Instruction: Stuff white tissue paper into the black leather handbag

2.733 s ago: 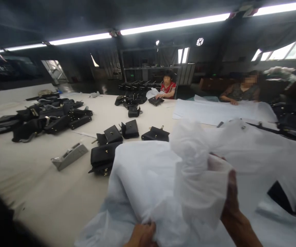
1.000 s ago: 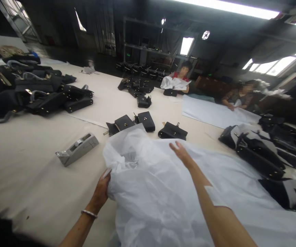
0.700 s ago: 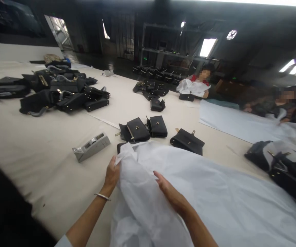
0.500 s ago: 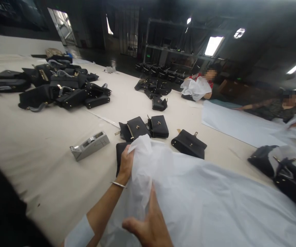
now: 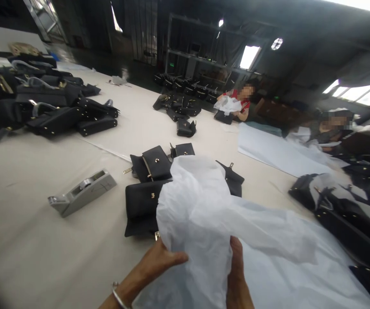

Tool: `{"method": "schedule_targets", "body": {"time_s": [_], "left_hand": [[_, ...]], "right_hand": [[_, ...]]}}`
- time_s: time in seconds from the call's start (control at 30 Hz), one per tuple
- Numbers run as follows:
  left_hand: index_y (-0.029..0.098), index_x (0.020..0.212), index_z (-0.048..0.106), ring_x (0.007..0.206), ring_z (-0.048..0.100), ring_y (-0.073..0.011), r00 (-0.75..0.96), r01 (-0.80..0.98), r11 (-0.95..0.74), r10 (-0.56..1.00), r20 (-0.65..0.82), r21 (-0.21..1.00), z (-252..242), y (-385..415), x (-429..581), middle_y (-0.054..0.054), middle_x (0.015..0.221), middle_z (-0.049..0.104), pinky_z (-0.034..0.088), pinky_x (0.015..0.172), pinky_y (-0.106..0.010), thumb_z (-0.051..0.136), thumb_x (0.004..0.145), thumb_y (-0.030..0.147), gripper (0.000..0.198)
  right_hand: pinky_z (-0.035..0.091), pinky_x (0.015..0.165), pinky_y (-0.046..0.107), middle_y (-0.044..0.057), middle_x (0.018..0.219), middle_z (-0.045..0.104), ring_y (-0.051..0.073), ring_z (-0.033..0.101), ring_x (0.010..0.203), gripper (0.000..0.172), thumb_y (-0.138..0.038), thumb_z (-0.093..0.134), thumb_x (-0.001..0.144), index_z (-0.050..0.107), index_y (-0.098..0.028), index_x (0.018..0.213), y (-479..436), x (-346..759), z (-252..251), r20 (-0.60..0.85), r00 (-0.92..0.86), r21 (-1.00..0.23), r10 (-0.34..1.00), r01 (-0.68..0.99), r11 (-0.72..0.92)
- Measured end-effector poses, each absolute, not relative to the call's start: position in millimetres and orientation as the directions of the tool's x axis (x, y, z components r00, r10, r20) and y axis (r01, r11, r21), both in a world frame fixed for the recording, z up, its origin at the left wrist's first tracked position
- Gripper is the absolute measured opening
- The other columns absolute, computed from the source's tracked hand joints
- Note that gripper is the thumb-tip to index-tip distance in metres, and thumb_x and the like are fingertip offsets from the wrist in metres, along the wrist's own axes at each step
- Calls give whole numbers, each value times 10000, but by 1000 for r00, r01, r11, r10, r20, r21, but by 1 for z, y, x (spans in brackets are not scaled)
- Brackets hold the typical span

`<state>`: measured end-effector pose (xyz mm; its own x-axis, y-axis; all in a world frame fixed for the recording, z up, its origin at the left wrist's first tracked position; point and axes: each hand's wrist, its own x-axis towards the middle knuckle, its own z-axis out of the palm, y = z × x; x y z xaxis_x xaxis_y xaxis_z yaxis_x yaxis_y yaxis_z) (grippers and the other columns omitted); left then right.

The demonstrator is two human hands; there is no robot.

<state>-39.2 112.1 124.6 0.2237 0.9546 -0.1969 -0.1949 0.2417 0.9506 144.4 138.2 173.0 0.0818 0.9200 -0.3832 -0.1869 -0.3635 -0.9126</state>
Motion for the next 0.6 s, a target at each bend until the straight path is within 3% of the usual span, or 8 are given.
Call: {"method": "schedule_targets", "body": {"time_s": [0.13,0.2,0.27,0.3,0.37,0.47,0.53,0.6], "left_hand": [[168,1130,670,1076,648,-322,107,-206,225,973,-207,952,128,118,-32,-110,1164,715,539,926,-404,743,738,376,450],[162,1171,657,1049,653,-342,-90,-33,162,982,-165,986,132,132,-33,-128,1132,721,534,917,-430,687,772,330,434],[163,1351,539,1100,631,-363,-206,213,89,977,-44,973,132,142,-30,-151,1204,684,509,962,-454,643,779,250,589],[167,1430,454,1116,624,-362,-168,339,36,985,23,940,133,144,-25,-160,1235,663,501,977,-457,603,793,205,655],[193,1518,302,1087,640,-343,95,517,-115,993,77,848,138,141,-13,-169,1234,648,521,945,-456,479,846,129,698],[206,1553,171,1073,643,-330,487,523,-307,873,16,795,157,126,-1,-179,1245,626,555,880,-442,405,898,111,702],[245,1557,118,1233,558,-331,577,441,-384,814,72,811,170,119,-4,-165,1415,523,499,1009,-458,520,903,181,771],[298,1552,122,1400,383,-349,529,423,-394,839,131,816,176,115,-11,-132,1566,353,317,1172,-532,662,859,288,879]], "right_hand": [[512,1000,521,67,912,765,377,641,1084,707,-774,676,576,736,-262,1061,143,143,162,-404,119,-914,907,-94,-395],[499,1004,546,100,1054,746,392,606,1153,806,-842,632,569,712,-257,1119,137,143,149,-415,34,-907,909,-101,-410],[480,1024,554,117,1225,688,393,545,1251,860,-868,571,608,664,-261,1210,125,143,134,-383,-64,-916,921,-104,-388],[467,1044,546,105,1284,658,385,509,1295,852,-847,586,617,641,-278,1248,119,144,127,-364,-98,-924,926,-86,-372],[447,1083,518,55,1340,627,359,463,1346,817,-750,685,598,606,-331,1295,107,149,116,-344,-124,-938,931,-12,-348],[422,1125,514,13,1310,646,326,466,1353,727,-700,660,678,594,-350,1312,99,165,109,-398,-74,-917,914,14,-398],[433,1123,522,24,1226,694,328,502,1323,668,-725,597,731,634,-330,1268,101,178,111,-443,-13,-895,896,-46,-443],[461,1101,520,32,1145,730,329,540,1285,634,-749,539,767,675,-318,1211,106,186,118,-470,25,-879,883,-105,-465]]}}
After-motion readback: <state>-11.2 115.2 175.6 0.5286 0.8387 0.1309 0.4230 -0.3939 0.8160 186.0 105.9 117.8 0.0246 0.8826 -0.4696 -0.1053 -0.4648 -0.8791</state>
